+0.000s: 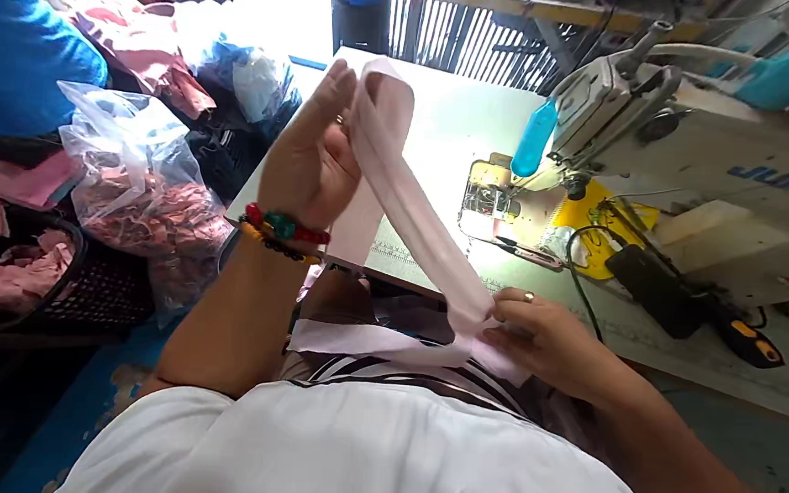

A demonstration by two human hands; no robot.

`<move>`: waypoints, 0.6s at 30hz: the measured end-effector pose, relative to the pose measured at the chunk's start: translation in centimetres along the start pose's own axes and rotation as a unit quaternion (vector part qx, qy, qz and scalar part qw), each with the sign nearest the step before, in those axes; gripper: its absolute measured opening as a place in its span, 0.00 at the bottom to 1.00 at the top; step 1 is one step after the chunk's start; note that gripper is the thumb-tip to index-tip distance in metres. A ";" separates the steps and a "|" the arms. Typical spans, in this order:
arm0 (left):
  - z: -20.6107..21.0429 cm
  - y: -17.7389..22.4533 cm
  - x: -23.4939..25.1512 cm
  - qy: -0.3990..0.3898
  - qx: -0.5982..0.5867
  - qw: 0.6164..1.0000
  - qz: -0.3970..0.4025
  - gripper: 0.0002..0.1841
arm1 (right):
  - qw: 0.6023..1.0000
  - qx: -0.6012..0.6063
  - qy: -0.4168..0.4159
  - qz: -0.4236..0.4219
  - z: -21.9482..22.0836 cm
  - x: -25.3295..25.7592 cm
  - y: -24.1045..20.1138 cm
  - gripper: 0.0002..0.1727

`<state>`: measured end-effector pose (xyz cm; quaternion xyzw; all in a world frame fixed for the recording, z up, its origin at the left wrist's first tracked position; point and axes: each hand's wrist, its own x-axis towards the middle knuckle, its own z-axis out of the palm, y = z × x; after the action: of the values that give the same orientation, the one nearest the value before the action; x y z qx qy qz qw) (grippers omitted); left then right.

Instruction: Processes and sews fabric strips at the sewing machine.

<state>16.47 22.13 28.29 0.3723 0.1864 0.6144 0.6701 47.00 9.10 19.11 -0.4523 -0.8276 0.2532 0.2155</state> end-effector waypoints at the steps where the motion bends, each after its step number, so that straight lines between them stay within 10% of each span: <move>1: -0.4 0.7 0.5 0.012 0.014 1.000 0.015 0.14 | 0.999 -0.026 -0.008 0.022 0.0 -0.9 0.6 0.10; 9: -2.9 8.1 -1.1 0.038 0.129 0.982 0.132 0.14 | 0.977 -0.080 -0.009 0.196 0.2 -8.4 4.7 0.05; 14: -6.5 5.5 -3.5 0.014 0.335 0.936 0.108 0.14 | 0.963 -0.130 0.056 0.231 -1.7 -10.0 3.7 0.07; 18: -11.4 -0.9 -2.2 0.046 0.653 0.748 -0.111 0.23 | 0.964 -0.122 0.062 0.226 -2.9 -10.1 3.6 0.13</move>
<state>8.63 23.08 19.70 0.6667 0.6128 0.2810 0.3178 56.06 2.77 17.86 -0.6654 -0.7133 0.1646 0.1465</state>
